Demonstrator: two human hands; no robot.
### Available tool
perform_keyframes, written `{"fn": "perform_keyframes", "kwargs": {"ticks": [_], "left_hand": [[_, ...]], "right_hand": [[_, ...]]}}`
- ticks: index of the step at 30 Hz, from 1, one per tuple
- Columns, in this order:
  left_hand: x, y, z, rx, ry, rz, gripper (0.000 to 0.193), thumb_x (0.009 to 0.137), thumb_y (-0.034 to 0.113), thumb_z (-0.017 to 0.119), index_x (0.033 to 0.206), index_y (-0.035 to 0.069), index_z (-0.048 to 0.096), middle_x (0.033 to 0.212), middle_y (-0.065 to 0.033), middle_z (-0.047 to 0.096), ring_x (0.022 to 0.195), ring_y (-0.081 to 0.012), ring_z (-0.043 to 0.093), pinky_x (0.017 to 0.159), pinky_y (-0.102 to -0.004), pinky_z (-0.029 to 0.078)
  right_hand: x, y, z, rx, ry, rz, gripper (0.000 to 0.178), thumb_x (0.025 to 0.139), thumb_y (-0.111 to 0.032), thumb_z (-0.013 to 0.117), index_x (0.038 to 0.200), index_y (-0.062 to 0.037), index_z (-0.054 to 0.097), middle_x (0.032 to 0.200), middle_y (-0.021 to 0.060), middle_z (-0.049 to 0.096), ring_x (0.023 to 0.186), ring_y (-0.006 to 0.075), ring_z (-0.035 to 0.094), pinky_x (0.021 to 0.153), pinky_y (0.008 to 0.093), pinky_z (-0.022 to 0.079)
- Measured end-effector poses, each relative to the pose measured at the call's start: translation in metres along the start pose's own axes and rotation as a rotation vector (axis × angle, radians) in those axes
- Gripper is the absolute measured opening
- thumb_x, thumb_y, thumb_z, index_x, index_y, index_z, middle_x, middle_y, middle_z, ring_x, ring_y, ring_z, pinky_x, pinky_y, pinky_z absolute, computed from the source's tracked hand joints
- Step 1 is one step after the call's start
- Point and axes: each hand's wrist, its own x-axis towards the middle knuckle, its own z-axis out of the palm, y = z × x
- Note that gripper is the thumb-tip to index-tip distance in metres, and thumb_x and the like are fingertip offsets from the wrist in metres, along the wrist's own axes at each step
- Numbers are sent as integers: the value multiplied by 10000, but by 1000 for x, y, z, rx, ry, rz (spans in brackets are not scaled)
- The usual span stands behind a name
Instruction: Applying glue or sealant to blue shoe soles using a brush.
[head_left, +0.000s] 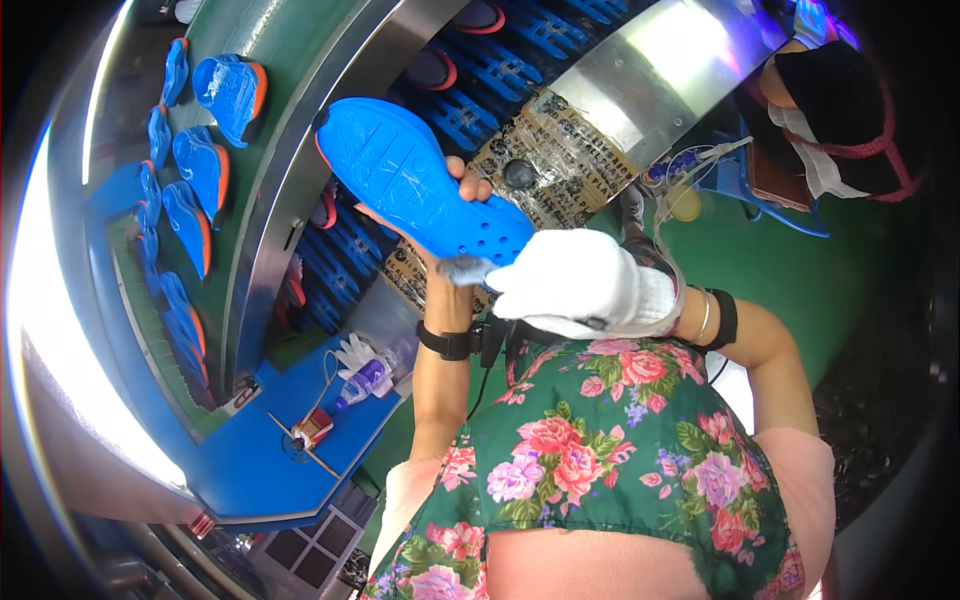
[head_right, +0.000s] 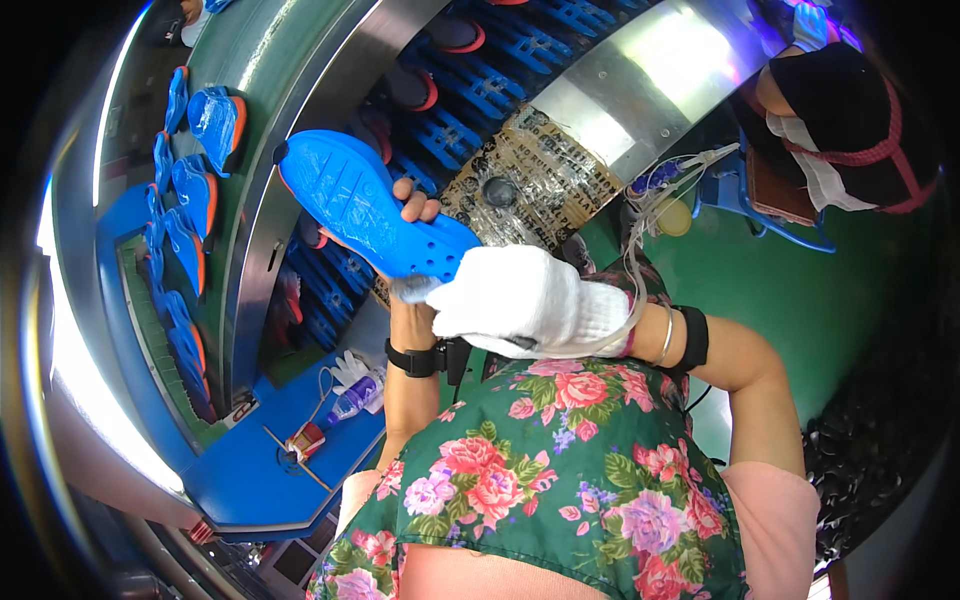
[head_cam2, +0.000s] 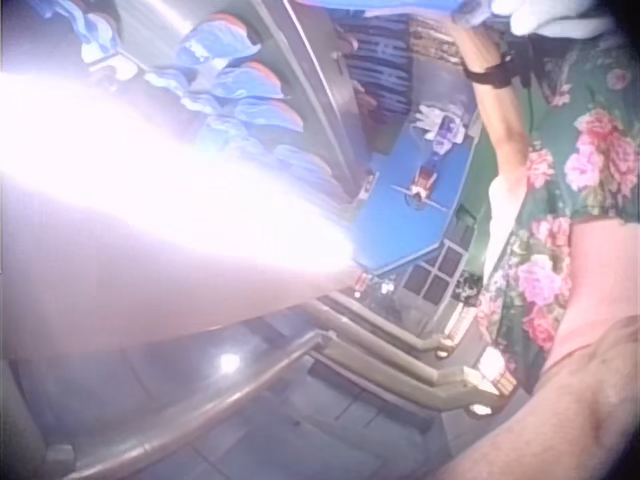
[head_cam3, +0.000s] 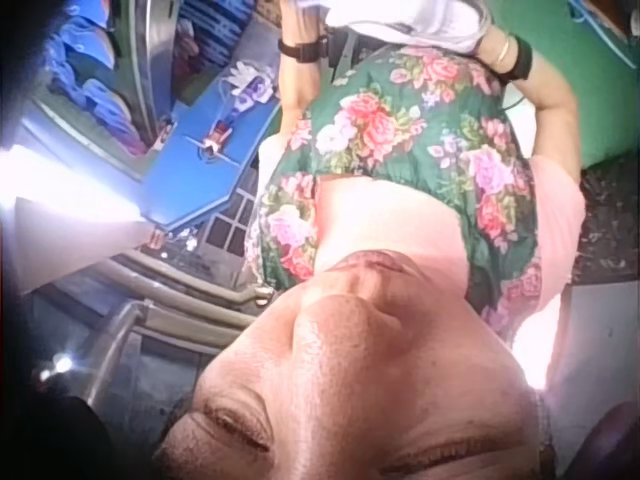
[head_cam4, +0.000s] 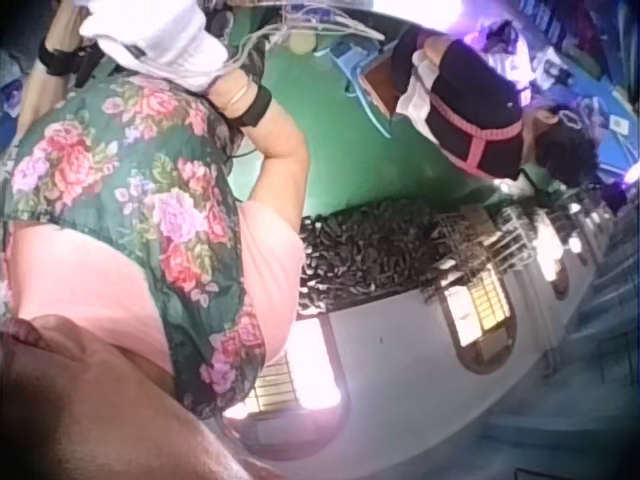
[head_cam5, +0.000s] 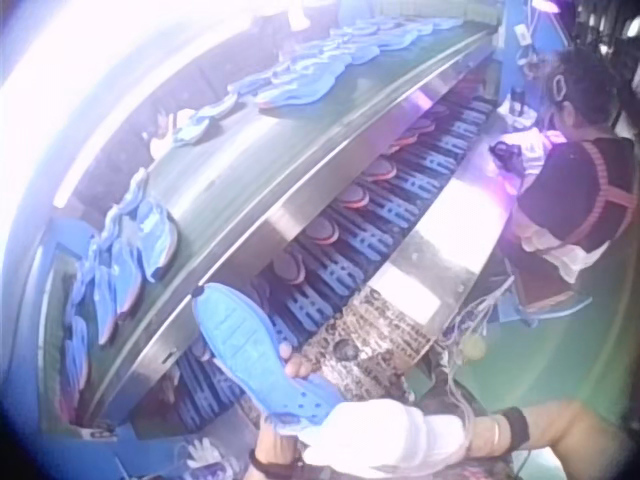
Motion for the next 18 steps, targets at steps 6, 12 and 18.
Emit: {"fn": "perform_keyframes", "kwargs": {"ticks": [6,12,18], "left_hand": [[4,3,6,56,62,-19,1100,713,970,412,1330,62,483,989,-143,617,746,-265,589,693,-413,486],[7,15,-2,151,7,-90,1032,758,909,491,1448,144,425,1036,-164,576,715,-235,571,703,-377,470],[14,22,7,298,32,-348,1116,753,945,412,1442,69,430,1065,-199,603,753,-285,606,707,-414,516]], "right_hand": [[6,12,-16,74,62,44,252,780,-77,787,1029,-103,759,1033,87,749,818,263,696,725,367,566],[2,12,-15,464,-83,115,213,774,-76,784,984,-109,772,1002,77,759,822,247,701,721,356,566],[-13,4,-9,-38,-160,-12,258,791,-59,760,1046,-101,752,1093,108,743,826,254,687,716,367,565]]}}
